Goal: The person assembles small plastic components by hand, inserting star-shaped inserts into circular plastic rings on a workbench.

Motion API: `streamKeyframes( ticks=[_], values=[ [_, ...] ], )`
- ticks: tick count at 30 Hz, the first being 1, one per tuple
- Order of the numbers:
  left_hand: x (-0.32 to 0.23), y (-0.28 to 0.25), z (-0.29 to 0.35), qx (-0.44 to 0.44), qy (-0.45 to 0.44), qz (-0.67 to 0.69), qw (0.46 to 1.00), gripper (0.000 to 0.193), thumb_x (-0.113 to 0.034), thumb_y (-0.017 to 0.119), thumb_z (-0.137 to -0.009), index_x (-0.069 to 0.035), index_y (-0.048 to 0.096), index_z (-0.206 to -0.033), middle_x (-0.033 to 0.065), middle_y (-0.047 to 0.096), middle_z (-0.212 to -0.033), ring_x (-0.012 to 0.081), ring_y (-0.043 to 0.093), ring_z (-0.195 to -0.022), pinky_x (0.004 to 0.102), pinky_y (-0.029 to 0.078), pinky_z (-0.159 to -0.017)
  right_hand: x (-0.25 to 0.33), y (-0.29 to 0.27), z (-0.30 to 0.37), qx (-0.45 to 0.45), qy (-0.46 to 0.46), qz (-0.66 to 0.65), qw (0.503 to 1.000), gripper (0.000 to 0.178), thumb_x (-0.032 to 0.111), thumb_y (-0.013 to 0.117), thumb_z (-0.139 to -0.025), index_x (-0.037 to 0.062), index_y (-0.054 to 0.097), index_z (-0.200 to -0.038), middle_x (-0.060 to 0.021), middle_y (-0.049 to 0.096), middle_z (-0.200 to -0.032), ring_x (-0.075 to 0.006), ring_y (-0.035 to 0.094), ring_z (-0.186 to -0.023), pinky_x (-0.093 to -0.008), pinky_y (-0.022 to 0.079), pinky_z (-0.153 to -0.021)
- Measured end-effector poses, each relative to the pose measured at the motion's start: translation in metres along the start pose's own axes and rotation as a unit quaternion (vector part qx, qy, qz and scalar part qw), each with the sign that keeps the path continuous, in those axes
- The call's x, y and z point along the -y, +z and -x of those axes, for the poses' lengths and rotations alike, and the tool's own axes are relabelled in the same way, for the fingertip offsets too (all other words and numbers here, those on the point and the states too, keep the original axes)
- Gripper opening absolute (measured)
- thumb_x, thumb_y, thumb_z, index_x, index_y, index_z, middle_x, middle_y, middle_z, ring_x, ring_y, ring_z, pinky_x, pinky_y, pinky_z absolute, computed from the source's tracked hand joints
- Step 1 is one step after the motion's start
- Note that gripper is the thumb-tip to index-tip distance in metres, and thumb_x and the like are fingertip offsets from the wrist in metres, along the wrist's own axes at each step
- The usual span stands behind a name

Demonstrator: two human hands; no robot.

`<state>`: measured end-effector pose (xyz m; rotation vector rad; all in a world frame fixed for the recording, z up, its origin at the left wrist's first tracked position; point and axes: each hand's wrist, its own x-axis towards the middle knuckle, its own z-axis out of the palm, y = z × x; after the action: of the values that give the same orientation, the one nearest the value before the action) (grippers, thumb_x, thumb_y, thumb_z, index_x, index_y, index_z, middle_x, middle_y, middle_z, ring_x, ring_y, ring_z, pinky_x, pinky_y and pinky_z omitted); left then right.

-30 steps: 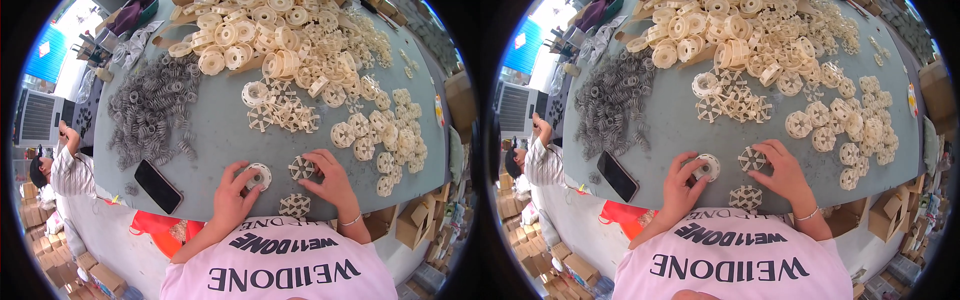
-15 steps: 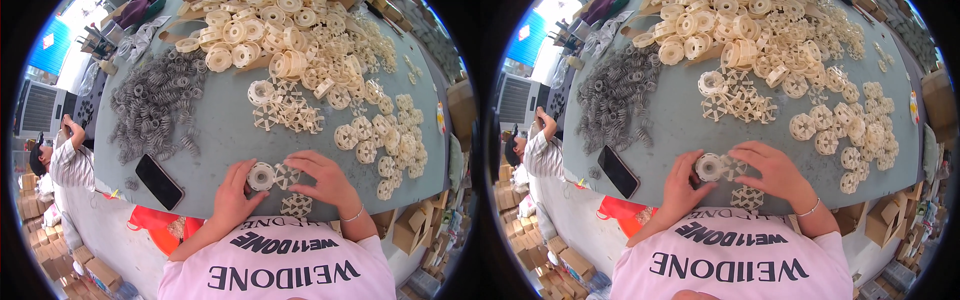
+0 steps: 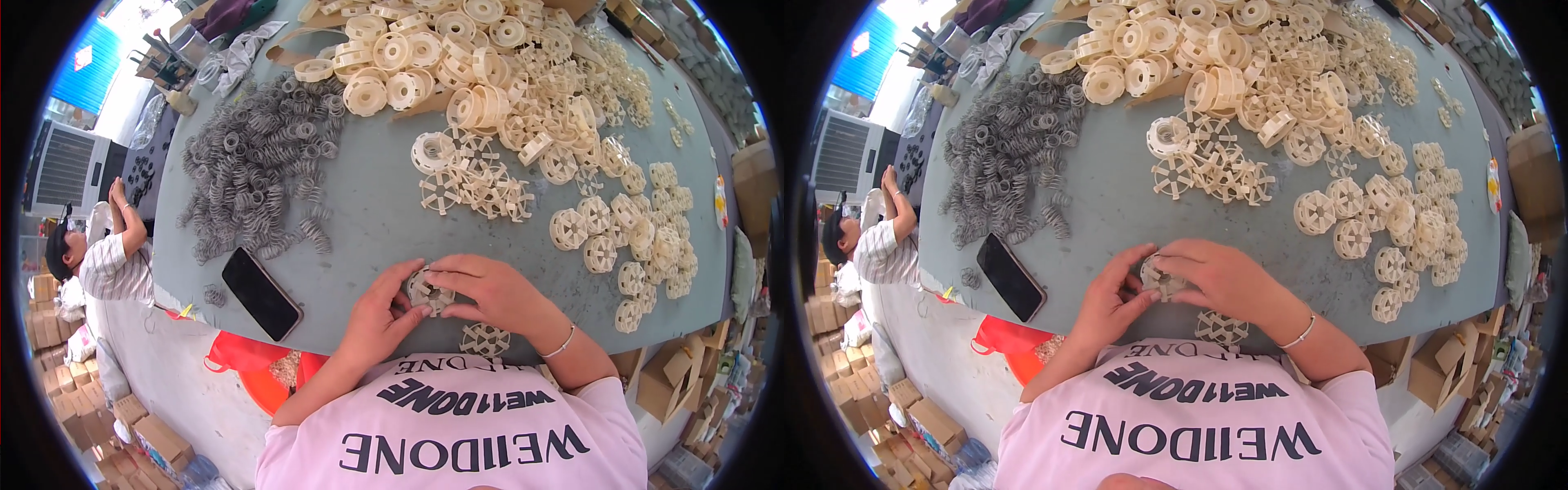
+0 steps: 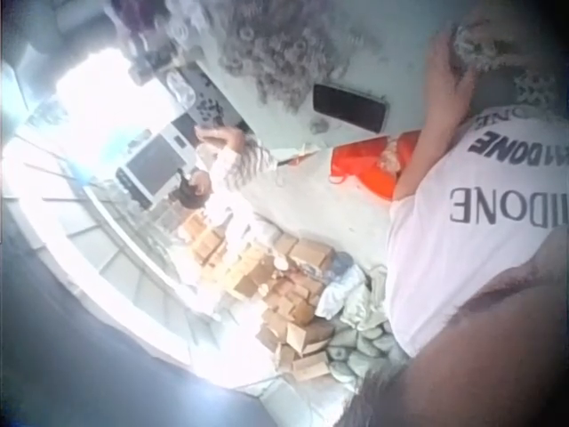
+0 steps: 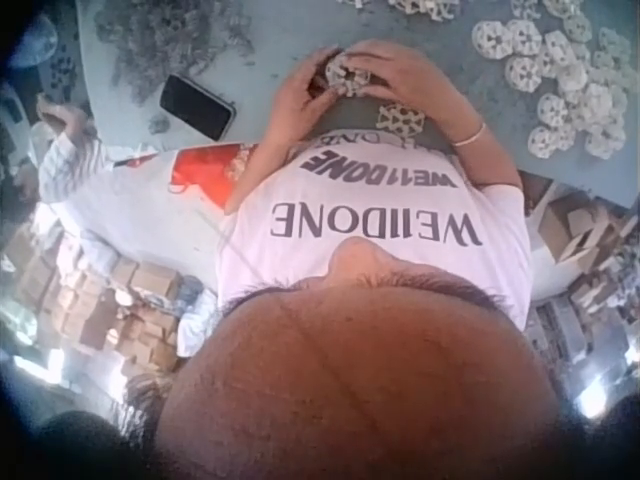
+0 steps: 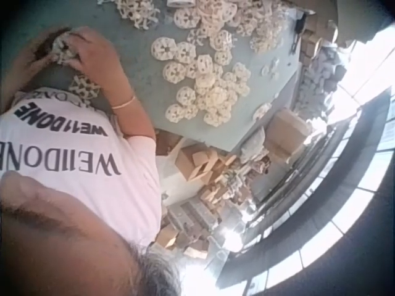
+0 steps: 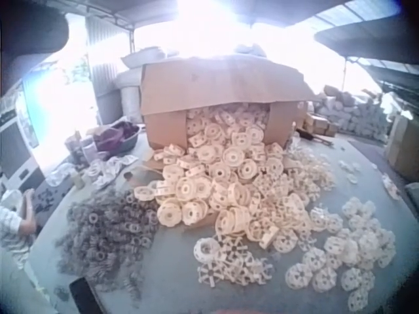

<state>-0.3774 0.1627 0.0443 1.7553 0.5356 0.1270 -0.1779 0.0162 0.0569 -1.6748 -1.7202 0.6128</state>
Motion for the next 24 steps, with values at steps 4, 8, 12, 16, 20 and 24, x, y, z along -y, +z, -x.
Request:
streamKeyframes(
  ticks=[4,8,12,16,20,24],
  values=[
    [0.005,0.001,-0.001,-0.015,0.024,-0.015,0.999,0.059,-0.004,0.077,-0.091,-0.003,0.057,-0.146,0.0094,0.064,-0.129,0.0123,0.060,-0.077,0.0264,0.054,-0.069,-0.002,0.009,0.005,-0.013,0.032,-0.030,0.999,0.057,0.019,0.087,-0.082,0.0090,0.069,-0.135,-0.0100,0.066,-0.134,-0.0311,0.067,-0.117,-0.0385,0.058,-0.097],
    [0.013,0.004,-0.003,-0.021,-0.005,0.051,0.998,0.053,-0.002,0.075,-0.093,-0.002,0.060,-0.144,0.0105,0.063,-0.127,0.0111,0.059,-0.075,0.0253,0.052,-0.068,0.002,0.017,0.011,-0.061,0.042,-0.041,0.996,0.060,0.020,0.086,-0.083,0.0073,0.067,-0.138,-0.0117,0.065,-0.136,-0.0315,0.067,-0.119,-0.0384,0.058,-0.098],
    [0.007,0.003,-0.004,-0.025,-0.002,0.071,0.997,0.050,0.002,0.072,-0.094,-0.002,0.061,-0.143,0.0104,0.064,-0.123,0.0098,0.060,-0.072,0.0251,0.052,-0.067,0.002,0.025,0.013,-0.080,0.041,-0.013,0.996,0.062,0.024,0.086,-0.084,0.0056,0.065,-0.139,-0.0135,0.064,-0.137,-0.0325,0.067,-0.119,-0.0395,0.058,-0.098],
    [0.004,0.005,-0.003,-0.029,-0.013,0.067,0.997,0.051,0.004,0.071,-0.094,-0.004,0.061,-0.143,0.0097,0.064,-0.119,0.0091,0.061,-0.070,0.0247,0.053,-0.065,0.007,0.028,0.010,-0.065,0.041,0.041,0.996,0.066,0.029,0.087,-0.081,0.0055,0.065,-0.139,-0.0139,0.064,-0.135,-0.0329,0.067,-0.115,-0.0405,0.058,-0.096],
    [0.003,0.006,-0.004,-0.030,-0.047,0.060,0.997,0.051,0.004,0.071,-0.094,-0.005,0.062,-0.143,0.0094,0.064,-0.118,0.0086,0.062,-0.069,0.0248,0.053,-0.063,0.011,0.038,0.011,-0.091,0.035,0.082,0.992,0.072,0.031,0.089,-0.077,0.0067,0.063,-0.140,-0.0126,0.065,-0.133,-0.0321,0.067,-0.112,-0.0401,0.057,-0.094],
    [0.013,0.007,-0.003,-0.030,-0.031,0.093,0.995,0.049,0.000,0.071,-0.095,-0.003,0.061,-0.143,0.0087,0.066,-0.117,0.0080,0.061,-0.069,0.0247,0.052,-0.061,0.004,0.038,0.011,-0.111,0.066,-0.033,0.991,0.068,0.026,0.092,-0.075,0.0084,0.065,-0.135,-0.0109,0.065,-0.133,-0.0307,0.067,-0.114,-0.0393,0.056,-0.094]
  ],
)
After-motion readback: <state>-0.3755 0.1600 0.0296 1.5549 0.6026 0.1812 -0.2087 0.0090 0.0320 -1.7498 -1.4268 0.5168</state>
